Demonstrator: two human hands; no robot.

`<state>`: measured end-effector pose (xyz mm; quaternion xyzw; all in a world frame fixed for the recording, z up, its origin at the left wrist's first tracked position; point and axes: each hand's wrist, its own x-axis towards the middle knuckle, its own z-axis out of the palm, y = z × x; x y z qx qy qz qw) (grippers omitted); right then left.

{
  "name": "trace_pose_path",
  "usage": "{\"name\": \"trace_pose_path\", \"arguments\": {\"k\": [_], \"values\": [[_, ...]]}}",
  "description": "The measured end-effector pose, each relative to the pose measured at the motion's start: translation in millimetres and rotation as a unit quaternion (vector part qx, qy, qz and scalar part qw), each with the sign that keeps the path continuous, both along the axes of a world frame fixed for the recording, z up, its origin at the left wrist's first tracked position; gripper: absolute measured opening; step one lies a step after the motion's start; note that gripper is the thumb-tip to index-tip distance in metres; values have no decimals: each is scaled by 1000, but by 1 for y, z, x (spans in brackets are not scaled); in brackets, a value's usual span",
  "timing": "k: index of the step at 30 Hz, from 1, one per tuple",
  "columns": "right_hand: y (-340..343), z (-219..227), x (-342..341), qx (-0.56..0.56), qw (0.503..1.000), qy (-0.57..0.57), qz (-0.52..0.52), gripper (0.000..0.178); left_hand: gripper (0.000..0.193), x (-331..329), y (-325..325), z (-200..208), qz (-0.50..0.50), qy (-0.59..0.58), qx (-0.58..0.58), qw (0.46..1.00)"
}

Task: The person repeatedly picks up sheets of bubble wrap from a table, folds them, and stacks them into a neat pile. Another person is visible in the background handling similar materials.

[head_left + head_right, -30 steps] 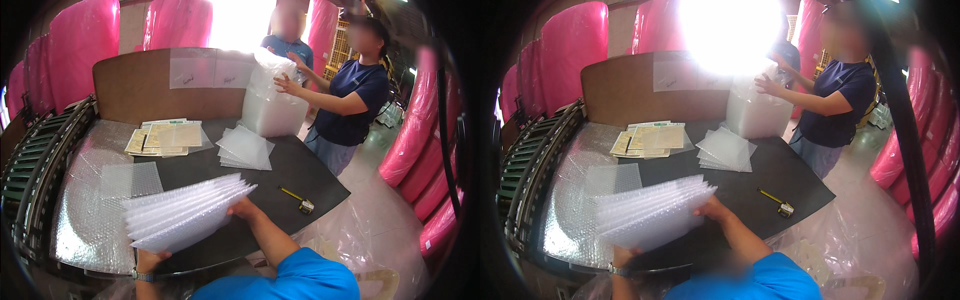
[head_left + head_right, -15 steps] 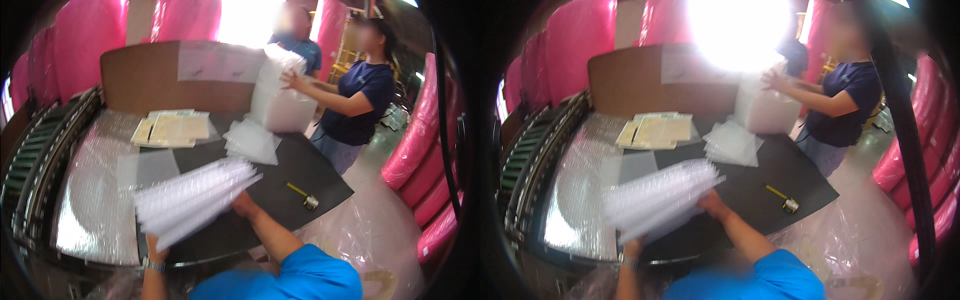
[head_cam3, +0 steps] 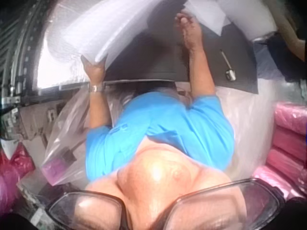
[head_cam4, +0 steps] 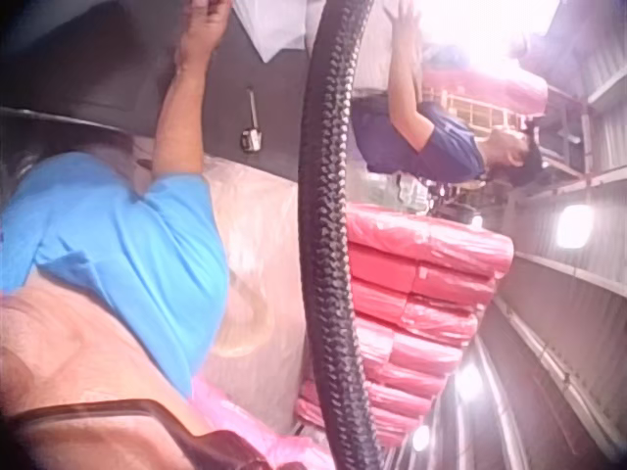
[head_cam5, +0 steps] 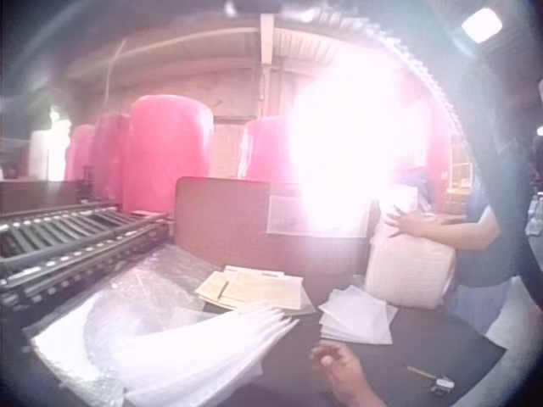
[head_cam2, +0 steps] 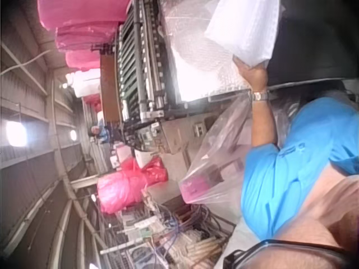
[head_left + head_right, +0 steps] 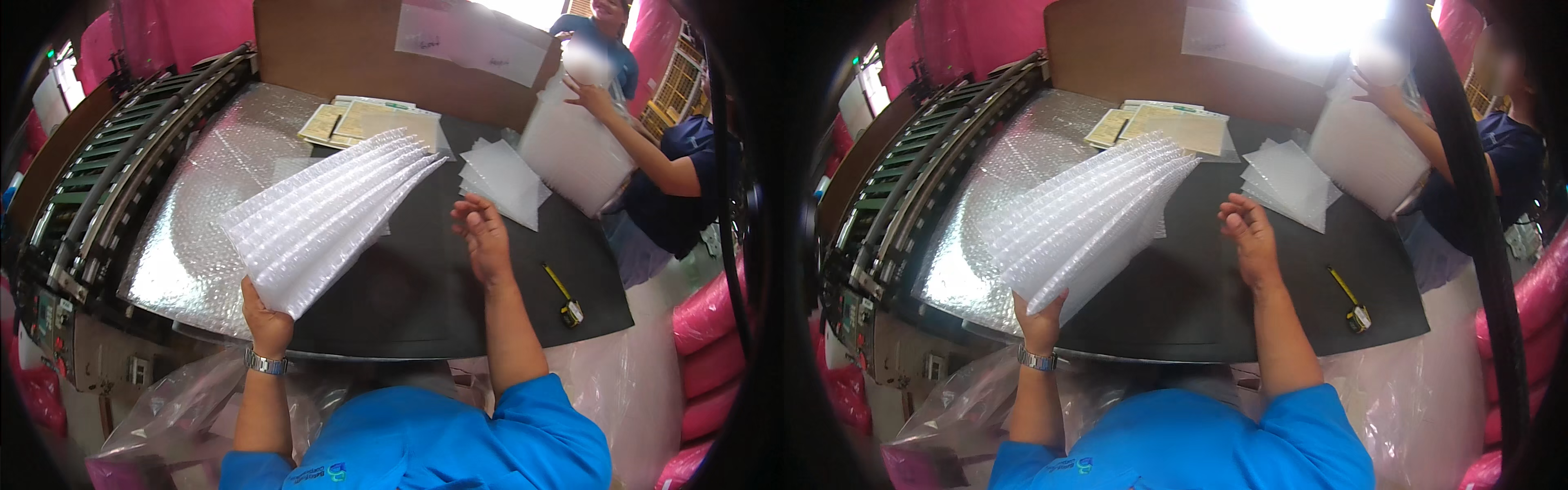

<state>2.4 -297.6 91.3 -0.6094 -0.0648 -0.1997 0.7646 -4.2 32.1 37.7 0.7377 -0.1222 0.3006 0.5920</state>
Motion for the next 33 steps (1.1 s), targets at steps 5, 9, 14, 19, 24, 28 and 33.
{"name": "trace_pose_path", "arguments": {"k": [5, 9, 14, 19, 24, 28, 33], "values": [[10, 64, 6, -135, 983, -97, -71, 25, 51, -10, 14, 11, 46, -51, 101, 993], [34, 119, 19, -290, 939, -172, -58, 18, 51, -16, 20, 3, 70, -50, 120, 989], [51, 143, 19, -397, 899, -177, 52, 17, 52, -19, 18, 5, 77, -57, 142, 985], [62, 124, 15, -462, 859, -181, 127, 18, 53, -22, 20, 8, 78, -65, 163, 981], [67, 109, 21, -486, 840, -185, 153, 22, 52, -23, 20, 10, 85, -67, 173, 979], [65, 110, 26, -460, 847, -115, 240, 21, 51, -25, 24, 13, 86, -84, 193, 974], [68, 103, 24, -498, 831, -150, 197, 13, 49, -25, 27, 13, 71, -78, 192, 976]]}}
